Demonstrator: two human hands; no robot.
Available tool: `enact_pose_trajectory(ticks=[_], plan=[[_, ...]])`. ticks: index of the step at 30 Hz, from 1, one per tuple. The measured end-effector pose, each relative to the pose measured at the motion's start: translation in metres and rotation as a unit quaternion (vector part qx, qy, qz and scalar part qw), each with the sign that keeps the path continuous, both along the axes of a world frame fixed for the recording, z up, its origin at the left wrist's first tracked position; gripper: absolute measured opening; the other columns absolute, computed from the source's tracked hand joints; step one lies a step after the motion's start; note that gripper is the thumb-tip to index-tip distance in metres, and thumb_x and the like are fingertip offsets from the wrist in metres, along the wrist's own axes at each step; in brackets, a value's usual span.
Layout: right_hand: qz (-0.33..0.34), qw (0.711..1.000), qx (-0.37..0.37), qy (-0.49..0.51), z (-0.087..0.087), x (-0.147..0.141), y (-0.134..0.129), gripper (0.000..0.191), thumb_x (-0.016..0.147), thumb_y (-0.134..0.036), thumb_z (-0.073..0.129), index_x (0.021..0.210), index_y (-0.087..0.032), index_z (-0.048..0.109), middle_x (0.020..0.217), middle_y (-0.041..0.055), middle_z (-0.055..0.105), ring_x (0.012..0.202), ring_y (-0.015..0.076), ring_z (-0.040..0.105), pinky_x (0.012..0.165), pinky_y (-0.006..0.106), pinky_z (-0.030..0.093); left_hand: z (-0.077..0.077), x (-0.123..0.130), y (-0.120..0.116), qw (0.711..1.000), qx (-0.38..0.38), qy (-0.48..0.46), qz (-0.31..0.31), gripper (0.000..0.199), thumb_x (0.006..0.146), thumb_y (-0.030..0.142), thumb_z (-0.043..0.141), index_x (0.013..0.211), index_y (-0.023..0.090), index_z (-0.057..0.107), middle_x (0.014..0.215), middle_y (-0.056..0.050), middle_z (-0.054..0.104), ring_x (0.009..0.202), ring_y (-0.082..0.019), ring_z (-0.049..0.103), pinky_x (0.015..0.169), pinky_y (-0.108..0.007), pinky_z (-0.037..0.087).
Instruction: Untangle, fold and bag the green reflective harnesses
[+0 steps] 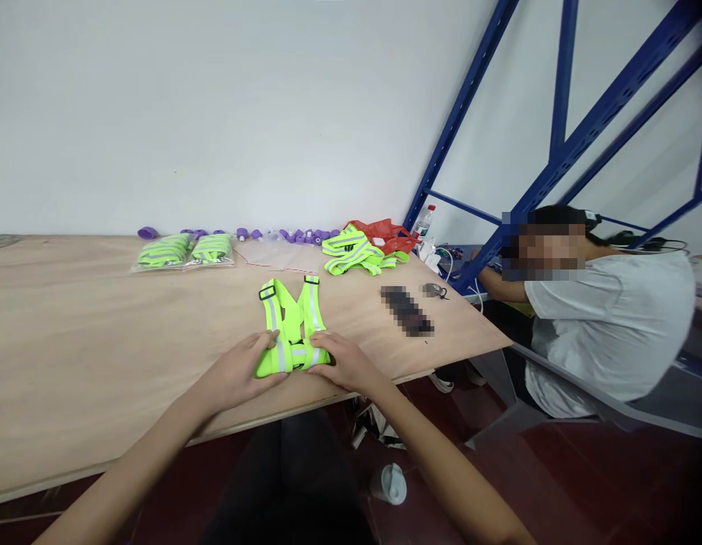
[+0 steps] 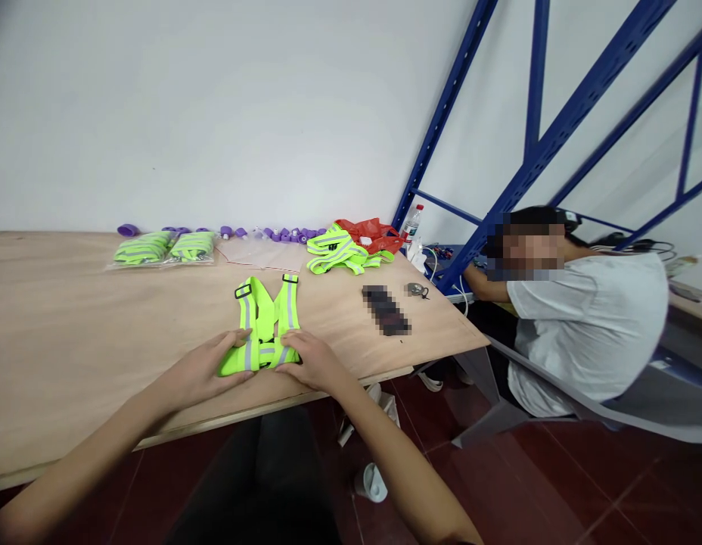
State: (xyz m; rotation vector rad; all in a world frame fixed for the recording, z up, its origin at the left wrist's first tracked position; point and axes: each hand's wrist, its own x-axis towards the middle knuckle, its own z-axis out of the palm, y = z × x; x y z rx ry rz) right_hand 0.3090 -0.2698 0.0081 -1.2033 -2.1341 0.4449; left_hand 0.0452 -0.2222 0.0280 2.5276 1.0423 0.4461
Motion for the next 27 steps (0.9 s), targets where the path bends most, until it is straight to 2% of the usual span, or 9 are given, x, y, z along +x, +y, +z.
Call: enact_pose_trajectory(ticks=[5, 8, 15, 27], plan=[[0.003, 1.000, 0.012, 0.008, 0.001, 0.000, 0.003, 0.042, 0.079, -0.034, 0.081, 0.116, -0.019, 0.066, 0.120, 0.0106, 0.069, 0.123, 0.0248, 0.058, 0.108, 0.041, 0.047, -0.002, 0.000, 0.001, 1.000, 0.015, 0.005, 0.002, 0.064, 0.088, 0.059, 0.056, 0.137, 0.018, 0.047, 0.141, -0.016, 0.057, 0.124, -0.033, 0.058, 0.100, -0.043, 0.049], [-0.002, 1.000, 0.021, 0.014, -0.001, 0.000, 0.004, 0.042, 0.077, -0.036, 0.082, 0.113, -0.020, 0.068, 0.118, 0.0100, 0.070, 0.127, 0.0262, 0.056, 0.108, 0.043, 0.046, -0.003, 0.001, 0.002, 1.000, 0.025, 0.000, -0.006, 0.062, 0.089, 0.058, 0.054, 0.136, 0.019, 0.049, 0.139, -0.016, 0.058, 0.124, -0.033, 0.059, 0.099, -0.043, 0.049], [-0.027, 1.000, 0.002, -0.002, -0.004, 0.000, 0.002, 0.045, 0.078, -0.042, 0.080, 0.116, -0.022, 0.068, 0.137, 0.0130, 0.061, 0.134, 0.0264, 0.052, 0.112, 0.044, 0.044, -0.017, -0.002, 0.006, 0.998, 0.059, -0.022, -0.004, 0.063, 0.089, 0.061, 0.054, 0.136, 0.020, 0.050, 0.139, -0.014, 0.059, 0.127, -0.034, 0.057, 0.102, -0.045, 0.048], [-0.034, 0.999, -0.012, -0.011, 0.002, -0.001, -0.001, 0.044, 0.079, -0.043, 0.079, 0.117, -0.023, 0.066, 0.139, 0.0126, 0.060, 0.133, 0.0263, 0.053, 0.110, 0.044, 0.044, -0.019, -0.002, 0.007, 0.998, 0.057, -0.011, 0.010, 0.068, 0.087, 0.064, 0.054, 0.138, 0.019, 0.050, 0.138, -0.015, 0.060, 0.127, -0.034, 0.056, 0.103, -0.045, 0.048]])
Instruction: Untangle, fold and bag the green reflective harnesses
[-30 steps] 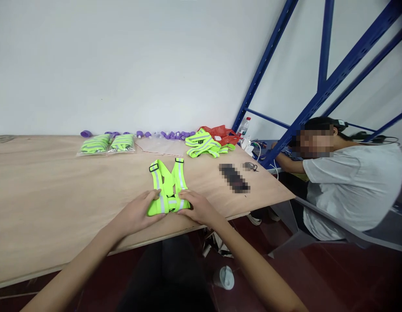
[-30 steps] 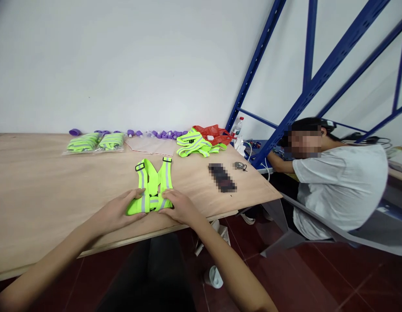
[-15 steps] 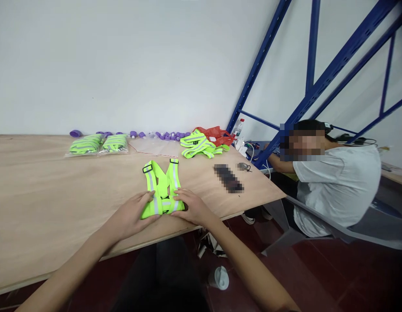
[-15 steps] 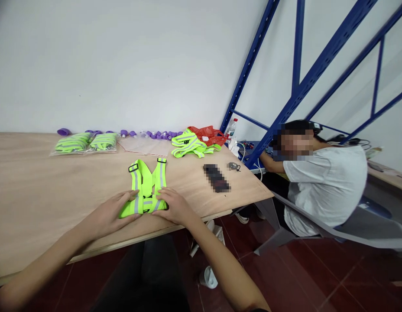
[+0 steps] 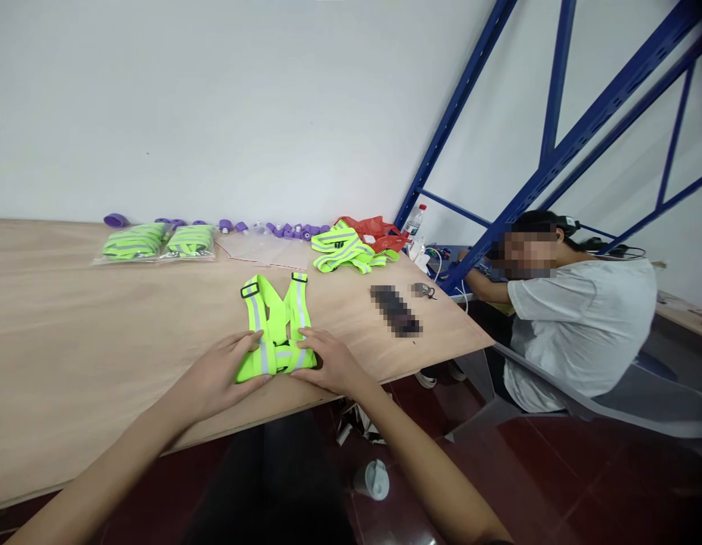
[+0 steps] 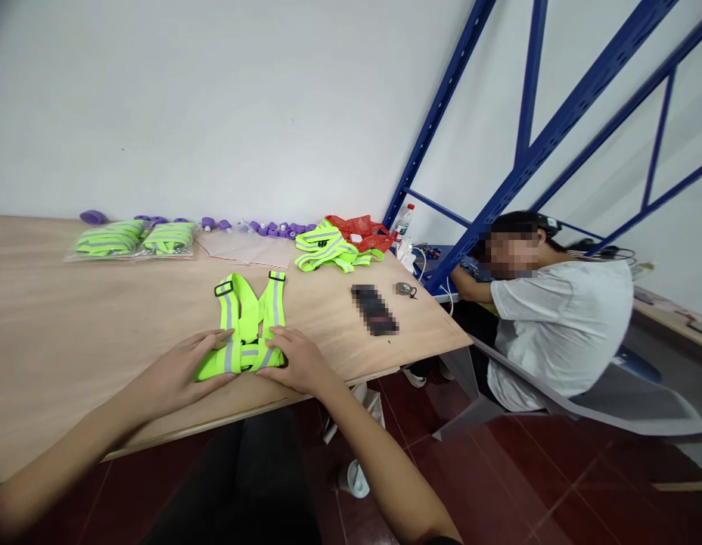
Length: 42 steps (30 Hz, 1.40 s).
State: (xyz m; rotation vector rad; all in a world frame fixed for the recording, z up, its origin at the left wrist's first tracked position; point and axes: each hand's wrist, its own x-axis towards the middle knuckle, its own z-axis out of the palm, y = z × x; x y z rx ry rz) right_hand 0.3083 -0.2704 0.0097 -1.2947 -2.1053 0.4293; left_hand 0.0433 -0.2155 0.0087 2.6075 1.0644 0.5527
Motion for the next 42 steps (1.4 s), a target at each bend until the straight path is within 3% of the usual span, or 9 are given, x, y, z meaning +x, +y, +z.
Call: enact_pose_trajectory(ticks=[13, 25, 36, 42], plan=[[0.000, 0.999, -0.006, -0.042, 0.007, 0.000, 0.006, 0.057, 0.078, -0.047, 0.079, 0.124, -0.020, 0.059, 0.123, 0.0120, 0.068, 0.119, 0.0286, 0.060, 0.102, 0.044, 0.047, 0.007, 0.003, -0.002, 1.000, -0.006, 0.001, -0.006, 0.061, 0.090, 0.062, 0.052, 0.134, 0.019, 0.052, 0.137, -0.014, 0.061, 0.123, -0.033, 0.059, 0.099, -0.044, 0.049], [0.002, 0.999, -0.021, -0.049, 0.006, 0.003, 0.004, 0.055, 0.080, -0.044, 0.077, 0.125, -0.019, 0.058, 0.129, 0.0132, 0.065, 0.126, 0.0286, 0.057, 0.106, 0.043, 0.044, 0.009, 0.005, -0.001, 1.000, -0.003, -0.002, -0.012, 0.056, 0.091, 0.063, 0.050, 0.126, 0.020, 0.057, 0.134, -0.014, 0.063, 0.120, -0.033, 0.061, 0.095, -0.043, 0.051], [0.007, 0.999, -0.028, -0.034, 0.005, 0.003, 0.005, 0.055, 0.080, -0.045, 0.077, 0.126, -0.022, 0.058, 0.130, 0.0119, 0.065, 0.129, 0.0285, 0.055, 0.107, 0.044, 0.044, 0.003, 0.003, 0.002, 1.000, 0.005, 0.007, -0.004, 0.064, 0.089, 0.064, 0.052, 0.133, 0.017, 0.054, 0.135, -0.015, 0.062, 0.122, -0.033, 0.060, 0.100, -0.044, 0.049], [0.003, 0.999, -0.023, -0.030, 0.003, 0.004, 0.005, 0.053, 0.081, -0.046, 0.077, 0.124, -0.020, 0.061, 0.131, 0.0124, 0.065, 0.129, 0.0286, 0.056, 0.108, 0.044, 0.044, 0.010, 0.003, 0.003, 1.000, -0.004, 0.024, -0.005, 0.064, 0.090, 0.065, 0.050, 0.131, 0.016, 0.057, 0.134, -0.015, 0.064, 0.121, -0.033, 0.061, 0.100, -0.043, 0.049]])
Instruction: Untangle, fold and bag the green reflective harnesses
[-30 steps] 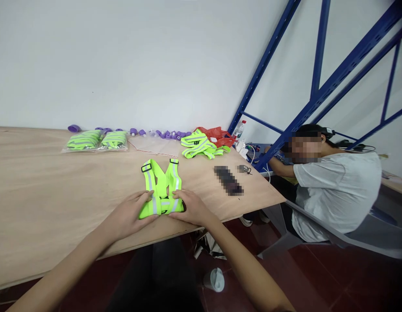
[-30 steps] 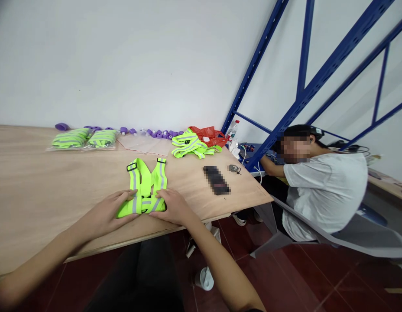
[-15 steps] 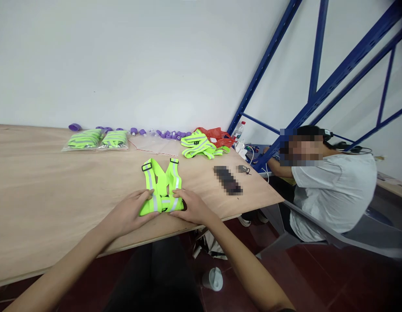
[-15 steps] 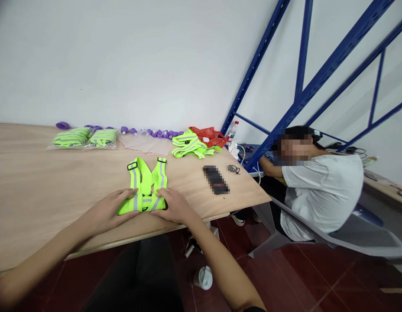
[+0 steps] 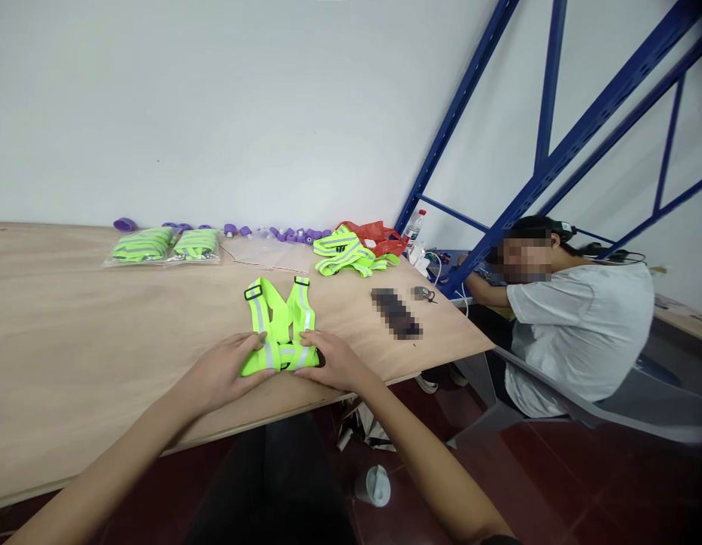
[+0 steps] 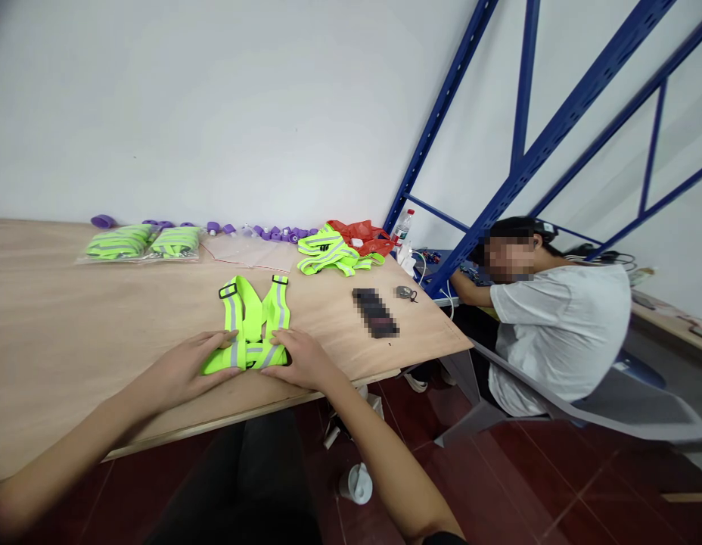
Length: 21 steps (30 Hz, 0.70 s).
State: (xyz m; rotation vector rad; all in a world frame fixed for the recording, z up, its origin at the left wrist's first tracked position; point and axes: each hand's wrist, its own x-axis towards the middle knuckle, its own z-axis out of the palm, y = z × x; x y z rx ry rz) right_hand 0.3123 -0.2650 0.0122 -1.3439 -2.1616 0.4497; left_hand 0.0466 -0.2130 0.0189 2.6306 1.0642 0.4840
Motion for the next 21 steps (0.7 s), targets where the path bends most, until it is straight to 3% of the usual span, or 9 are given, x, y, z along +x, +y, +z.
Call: enact_pose_trajectory(ticks=[8, 17, 21], plan=[[0.013, 1.000, -0.013, 0.012, 0.005, 0.003, 0.001, 0.054, 0.078, -0.043, 0.080, 0.124, -0.020, 0.063, 0.134, 0.0115, 0.065, 0.129, 0.0275, 0.056, 0.108, 0.042, 0.044, 0.010, 0.002, 0.003, 0.999, -0.009, 0.040, -0.007, 0.065, 0.093, 0.065, 0.044, 0.129, 0.015, 0.060, 0.132, -0.017, 0.064, 0.119, -0.034, 0.062, 0.098, -0.044, 0.049], [0.024, 0.999, -0.024, 0.042, 0.002, 0.003, 0.002, 0.055, 0.074, -0.040, 0.084, 0.122, -0.020, 0.065, 0.132, 0.0116, 0.066, 0.130, 0.0267, 0.056, 0.108, 0.040, 0.045, 0.007, 0.004, 0.007, 1.000, 0.010, 0.022, -0.003, 0.060, 0.088, 0.066, 0.052, 0.121, 0.017, 0.064, 0.116, -0.014, 0.071, 0.108, -0.033, 0.066, 0.091, -0.042, 0.051], [0.033, 0.999, -0.009, 0.030, 0.003, 0.012, 0.003, 0.053, 0.076, -0.047, 0.081, 0.121, -0.023, 0.066, 0.136, 0.0100, 0.064, 0.130, 0.0271, 0.056, 0.109, 0.042, 0.045, 0.007, 0.005, 0.007, 0.999, 0.012, 0.032, 0.004, 0.055, 0.087, 0.065, 0.054, 0.115, 0.018, 0.065, 0.109, -0.013, 0.071, 0.103, -0.032, 0.066, 0.086, -0.041, 0.051]])
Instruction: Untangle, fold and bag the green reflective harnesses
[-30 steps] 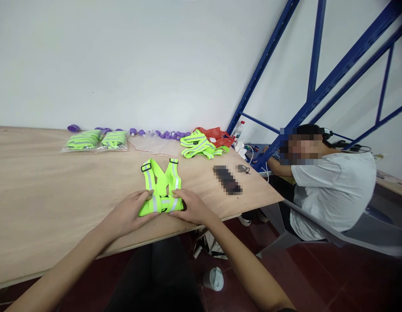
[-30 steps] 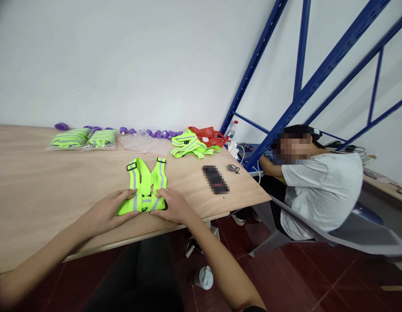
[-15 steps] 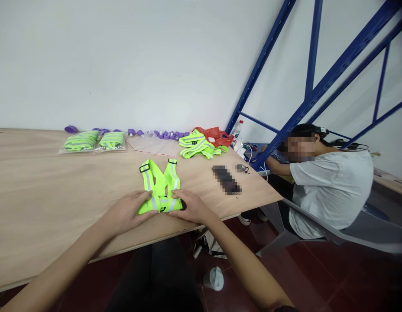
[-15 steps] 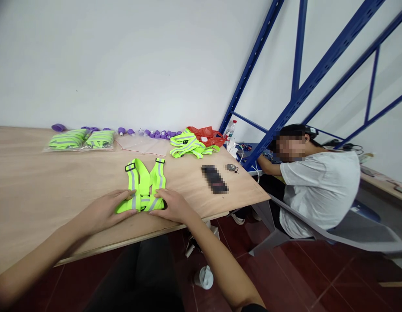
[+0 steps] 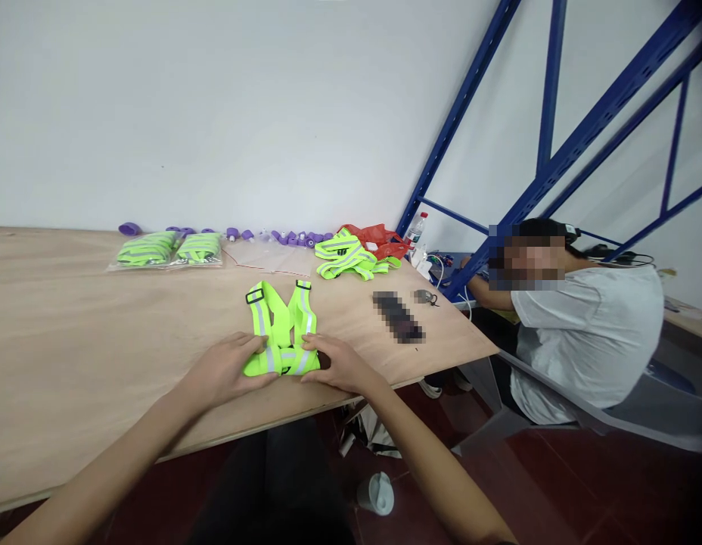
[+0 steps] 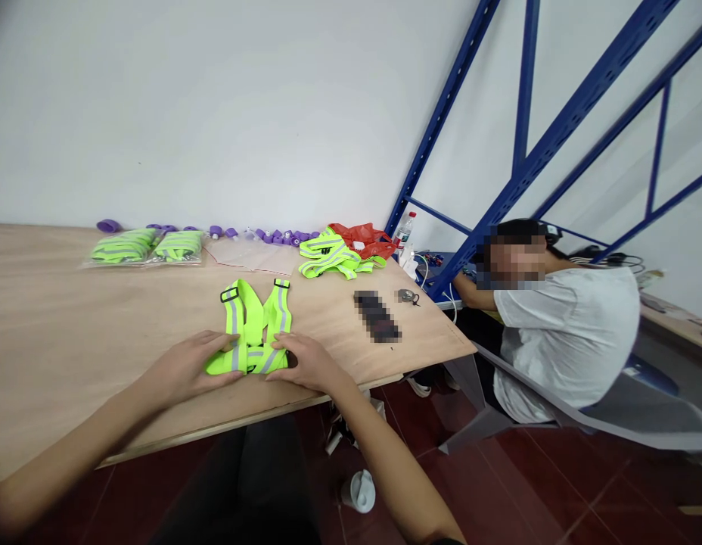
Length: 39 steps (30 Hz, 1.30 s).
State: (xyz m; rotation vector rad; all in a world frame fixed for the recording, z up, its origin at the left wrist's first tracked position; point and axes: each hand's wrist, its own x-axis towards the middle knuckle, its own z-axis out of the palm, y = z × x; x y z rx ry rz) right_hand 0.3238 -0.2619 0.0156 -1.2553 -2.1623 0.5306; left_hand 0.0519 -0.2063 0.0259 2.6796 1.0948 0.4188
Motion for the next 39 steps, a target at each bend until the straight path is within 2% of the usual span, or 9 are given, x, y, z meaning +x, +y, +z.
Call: enact_pose_trajectory(ticks=[2, 5, 7, 9, 11, 13, 18, 26, 39], plan=[[-0.046, 0.998, 0.032, -0.029, 0.004, 0.022, 0.002, 0.047, 0.081, -0.050, 0.075, 0.120, -0.026, 0.067, 0.137, 0.0084, 0.063, 0.128, 0.0285, 0.057, 0.109, 0.046, 0.044, 0.001, 0.001, -0.001, 1.000, -0.002, 0.006, 0.003, 0.052, 0.087, 0.064, 0.054, 0.111, 0.019, 0.065, 0.109, -0.013, 0.071, 0.102, -0.032, 0.065, 0.085, -0.040, 0.051], [-0.284, 0.950, 0.101, -0.082, 0.011, 0.076, 0.005, 0.053, 0.085, -0.053, 0.067, 0.128, -0.021, 0.062, 0.136, 0.0145, 0.061, 0.129, 0.0338, 0.053, 0.112, 0.053, 0.038, 0.003, 0.002, -0.002, 1.000, -0.002, 0.009, 0.002, 0.049, 0.088, 0.063, 0.053, 0.109, 0.021, 0.065, 0.110, -0.012, 0.070, 0.104, -0.031, 0.065, 0.086, -0.039, 0.050], [-0.419, 0.894, 0.060, -0.143, 0.016, 0.113, 0.009, 0.079, 0.078, -0.061, 0.070, 0.140, -0.015, 0.050, 0.144, 0.0206, 0.052, 0.133, 0.0391, 0.046, 0.111, 0.055, 0.035, 0.003, 0.003, -0.003, 1.000, 0.002, 0.004, 0.000, 0.048, 0.088, 0.063, 0.053, 0.108, 0.021, 0.065, 0.110, -0.012, 0.070, 0.104, -0.031, 0.064, 0.087, -0.040, 0.050], [-0.468, 0.862, -0.042, -0.192, 0.019, 0.142, 0.013, 0.095, 0.075, -0.067, 0.068, 0.148, -0.014, 0.039, 0.146, 0.0229, 0.048, 0.132, 0.0426, 0.046, 0.105, 0.054, 0.039, 0.003, 0.003, -0.003, 1.000, 0.004, -0.005, -0.001, 0.048, 0.088, 0.063, 0.054, 0.108, 0.021, 0.065, 0.110, -0.012, 0.071, 0.104, -0.032, 0.065, 0.086, -0.040, 0.050], [-0.470, 0.847, -0.119, -0.219, 0.019, 0.157, 0.020, 0.099, 0.075, -0.070, 0.066, 0.151, -0.014, 0.034, 0.143, 0.0241, 0.051, 0.128, 0.0429, 0.050, 0.100, 0.051, 0.042, 0.002, 0.004, -0.004, 1.000, 0.002, -0.012, 0.000, 0.049, 0.088, 0.063, 0.054, 0.108, 0.020, 0.066, 0.110, -0.012, 0.071, 0.103, -0.032, 0.065, 0.085, -0.041, 0.050], [-0.468, 0.842, -0.137, -0.231, 0.017, 0.163, 0.029, 0.097, 0.077, -0.069, 0.063, 0.151, -0.014, 0.034, 0.138, 0.0246, 0.054, 0.126, 0.0422, 0.052, 0.097, 0.049, 0.043, 0.001, 0.003, -0.004, 1.000, 0.002, -0.018, -0.002, 0.050, 0.087, 0.063, 0.054, 0.109, 0.020, 0.066, 0.111, -0.012, 0.071, 0.103, -0.032, 0.065, 0.086, -0.041, 0.050], [-0.482, 0.843, -0.115, -0.209, 0.011, 0.165, 0.043, 0.095, 0.077, -0.064, 0.066, 0.153, -0.017, 0.031, 0.141, 0.0203, 0.054, 0.128, 0.0402, 0.050, 0.097, 0.046, 0.043, -0.001, 0.002, -0.004, 0.999, 0.014, -0.037, -0.002, 0.052, 0.086, 0.063, 0.058, 0.116, 0.022, 0.064, 0.111, -0.010, 0.072, 0.104, -0.031, 0.065, 0.088, -0.041, 0.051], [-0.479, 0.852, -0.109, -0.178, 0.013, 0.165, 0.038, 0.079, 0.077, -0.058, 0.068, 0.143, -0.023, 0.042, 0.135, 0.0147, 0.060, 0.124, 0.0378, 0.053, 0.092, 0.043, 0.045, -0.002, 0.002, -0.003, 1.000, 0.017, -0.018, 0.005, 0.055, 0.086, 0.064, 0.057, 0.120, 0.021, 0.063, 0.121, -0.011, 0.070, 0.113, -0.033, 0.064, 0.092, -0.042, 0.051], [-0.486, 0.852, -0.101, -0.168, 0.010, 0.167, 0.036, 0.084, 0.075, -0.062, 0.069, 0.144, -0.023, 0.039, 0.128, 0.0165, 0.062, 0.119, 0.0359, 0.057, 0.089, 0.041, 0.045, -0.005, 0.001, -0.003, 1.000, 0.018, -0.024, 0.003, 0.054, 0.086, 0.064, 0.056, 0.117, 0.021, 0.064, 0.122, -0.012, 0.070, 0.111, -0.034, 0.065, 0.091, -0.043, 0.051]])
